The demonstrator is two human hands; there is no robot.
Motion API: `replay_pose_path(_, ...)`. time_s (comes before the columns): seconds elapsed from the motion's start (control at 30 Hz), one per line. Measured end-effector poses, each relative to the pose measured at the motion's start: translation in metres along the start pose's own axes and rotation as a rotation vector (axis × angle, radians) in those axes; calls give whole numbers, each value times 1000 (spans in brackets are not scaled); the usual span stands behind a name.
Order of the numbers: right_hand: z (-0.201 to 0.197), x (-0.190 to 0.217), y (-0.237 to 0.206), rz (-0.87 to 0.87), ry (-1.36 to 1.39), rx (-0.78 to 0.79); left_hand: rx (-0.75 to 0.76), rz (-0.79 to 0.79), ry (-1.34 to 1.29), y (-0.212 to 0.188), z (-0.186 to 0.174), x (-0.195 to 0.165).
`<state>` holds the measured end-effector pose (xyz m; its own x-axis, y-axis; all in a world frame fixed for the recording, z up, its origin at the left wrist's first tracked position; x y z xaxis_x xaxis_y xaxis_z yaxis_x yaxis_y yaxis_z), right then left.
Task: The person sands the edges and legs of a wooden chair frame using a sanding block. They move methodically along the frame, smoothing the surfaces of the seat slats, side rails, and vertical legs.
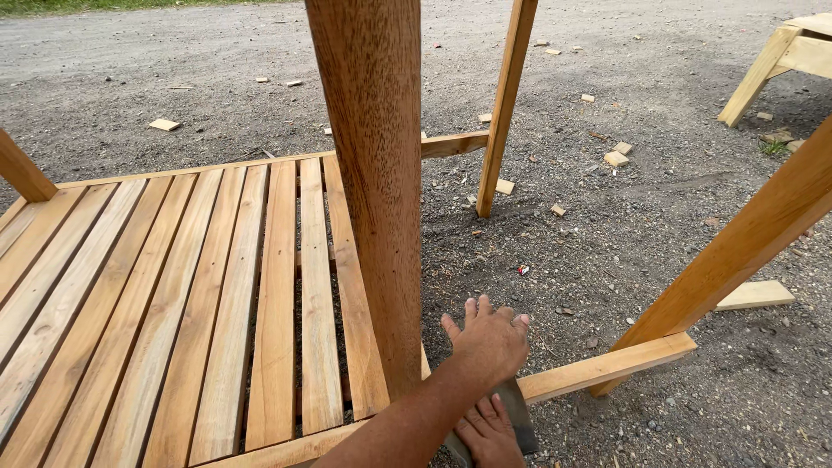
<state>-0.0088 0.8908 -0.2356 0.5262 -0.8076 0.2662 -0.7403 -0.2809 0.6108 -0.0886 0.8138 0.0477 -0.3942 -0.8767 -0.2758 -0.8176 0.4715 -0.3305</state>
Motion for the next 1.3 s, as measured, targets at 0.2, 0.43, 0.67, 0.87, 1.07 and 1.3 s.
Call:
replay_pose_path(0.2,-79,-41,3,237,8,75,-50,26,-19,-1,-7,13)
replay_pose_path(0.43,-66,25,50,473,-119,400,-67,38,-17,-5,-8,20)
replay_pose_path(0.67,-69,23,50,211,16,187,-76,45,-87,4,3,27)
replay_pose_path(0.87,-64,-36,16,565,4,118,-340,276,119,18,18,39)
replay_pose_path(1.07,9,-8,8,121,178,187,-264,364,320,9,31,44)
replay_pose_path(1.3,-107,-16,47,750,-30,71,-162,336,128,-2,31,48)
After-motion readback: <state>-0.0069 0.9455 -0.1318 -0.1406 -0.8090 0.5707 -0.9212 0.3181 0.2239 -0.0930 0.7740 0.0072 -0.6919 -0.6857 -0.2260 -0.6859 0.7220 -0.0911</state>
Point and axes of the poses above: each hand's wrist, its own y-axis towards the middle knuckle, its own z-axis out of the palm, x = y × z, the point moved 1 cm from there along y, towards the middle knuckle, and after that the axes turned 14 degrees about y, right-handed, at the moved point
